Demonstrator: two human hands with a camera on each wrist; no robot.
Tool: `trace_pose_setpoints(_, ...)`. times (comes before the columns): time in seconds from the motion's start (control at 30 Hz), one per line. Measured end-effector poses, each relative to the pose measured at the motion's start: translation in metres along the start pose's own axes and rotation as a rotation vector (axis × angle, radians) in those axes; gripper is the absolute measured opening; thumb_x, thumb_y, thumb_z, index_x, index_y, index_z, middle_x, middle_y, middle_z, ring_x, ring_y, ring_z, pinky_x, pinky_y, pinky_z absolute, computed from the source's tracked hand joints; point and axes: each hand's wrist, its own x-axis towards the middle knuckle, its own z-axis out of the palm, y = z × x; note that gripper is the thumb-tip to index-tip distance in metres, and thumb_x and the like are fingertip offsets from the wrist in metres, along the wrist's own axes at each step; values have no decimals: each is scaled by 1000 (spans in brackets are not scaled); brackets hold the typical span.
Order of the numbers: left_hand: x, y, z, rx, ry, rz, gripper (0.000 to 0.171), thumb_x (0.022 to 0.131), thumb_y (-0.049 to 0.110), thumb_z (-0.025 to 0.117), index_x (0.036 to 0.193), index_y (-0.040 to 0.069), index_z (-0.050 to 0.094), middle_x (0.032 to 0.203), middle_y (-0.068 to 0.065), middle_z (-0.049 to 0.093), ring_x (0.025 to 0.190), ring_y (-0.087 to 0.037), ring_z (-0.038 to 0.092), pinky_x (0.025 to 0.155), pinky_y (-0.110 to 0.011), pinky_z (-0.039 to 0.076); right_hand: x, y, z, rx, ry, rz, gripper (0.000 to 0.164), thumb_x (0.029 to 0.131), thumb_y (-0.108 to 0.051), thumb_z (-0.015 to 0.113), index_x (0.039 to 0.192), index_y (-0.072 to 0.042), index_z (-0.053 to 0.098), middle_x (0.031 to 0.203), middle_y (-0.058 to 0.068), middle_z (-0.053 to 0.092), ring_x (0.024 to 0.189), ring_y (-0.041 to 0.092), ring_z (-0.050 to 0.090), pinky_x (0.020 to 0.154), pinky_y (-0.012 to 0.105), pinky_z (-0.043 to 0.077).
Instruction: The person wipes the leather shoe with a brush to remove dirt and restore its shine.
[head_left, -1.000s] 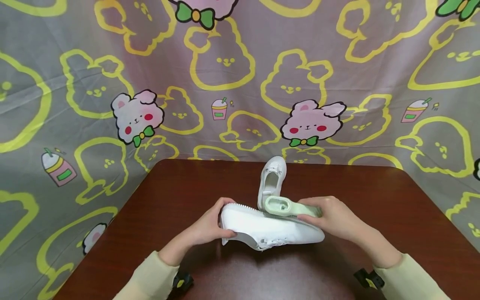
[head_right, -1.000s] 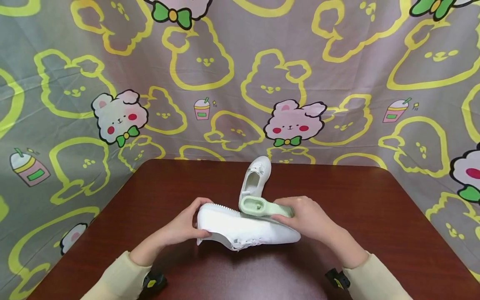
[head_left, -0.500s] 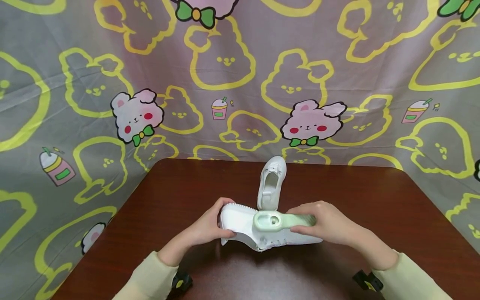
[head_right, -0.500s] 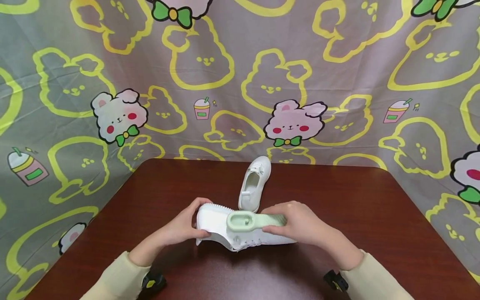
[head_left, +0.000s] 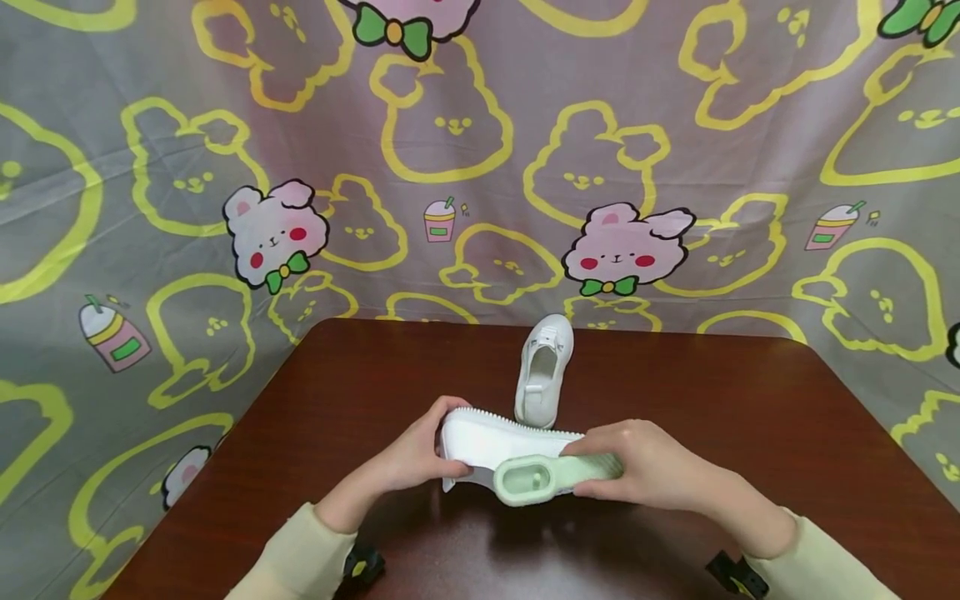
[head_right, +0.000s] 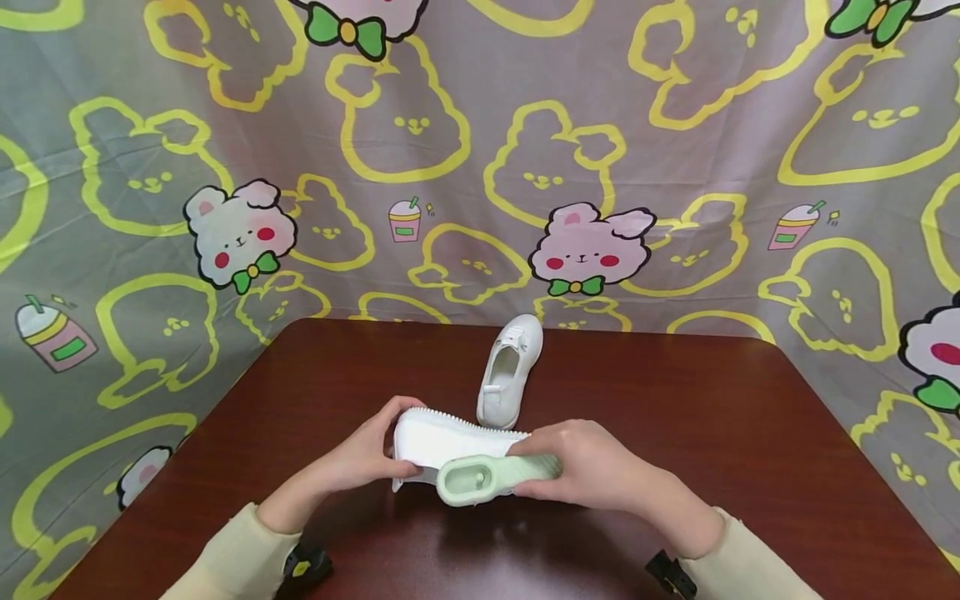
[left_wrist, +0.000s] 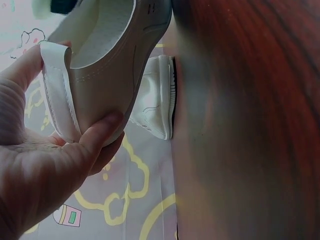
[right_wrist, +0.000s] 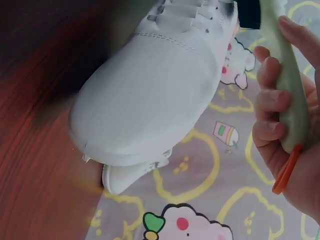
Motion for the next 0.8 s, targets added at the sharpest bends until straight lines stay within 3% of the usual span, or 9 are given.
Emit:
trace_pose_setpoints(0.13, 0, 0, 1, 2, -2, -6, 70, 74, 10, 82, 130, 7, 40, 118, -8, 52, 103, -25, 52, 84, -39, 45, 4, 10, -3, -9, 10, 109, 30, 86, -42, 73, 108, -22, 73, 98, -17, 67, 80, -1, 57, 67, 25, 48)
trace_pose_setpoints(0.27, -2, 0, 0, 5, -6, -15, 71, 74, 11, 82, 131, 6, 39, 119, -9, 52, 104, -25, 51, 85, -40, 45, 6, 21, -7, -55, 89, 280, 30, 84, -38, 76, 108, -20, 73, 95, -13, 68, 77, 3, 56, 66, 29, 48)
trace_pose_setpoints(0.33, -2, -1, 0, 9, -8, -18, 71, 74, 11, 81, 131, 7, 39, 120, -9, 51, 104, -25, 51, 85, -40, 45, 5, 22, -9, -62, 120, 322, 30, 83, -36, 77, 108, -19, 73, 94, -11, 68, 75, 4, 55, 65, 29, 47)
trace_pose_setpoints(0.47, -2, -1, -1, 13, -7, -9, 70, 74, 10, 81, 130, 6, 40, 118, -9, 52, 103, -25, 52, 84, -39, 45, 5, 14, -8, -14, 115, 225, 28, 84, -35, 76, 108, -20, 73, 95, -13, 68, 76, 3, 56, 66, 28, 48)
trace_pose_setpoints(0.63, -3, 0, -2, 1, -17, 9, 69, 74, 8, 81, 129, 6, 40, 118, -9, 52, 102, -24, 52, 83, -35, 46, 5, -2, -4, 48, 11, 65, 29, 86, -41, 72, 109, -24, 72, 98, -18, 66, 79, 0, 57, 66, 24, 48)
trace_pose_setpoints(0.8, -6, 0, -3, 3, -22, -1, 70, 74, 8, 81, 130, 6, 40, 118, -8, 52, 103, -24, 52, 84, -35, 46, 7, -1, -3, 6, -11, 118, 30, 86, -43, 73, 108, -23, 73, 99, -18, 67, 81, -1, 59, 69, 26, 49)
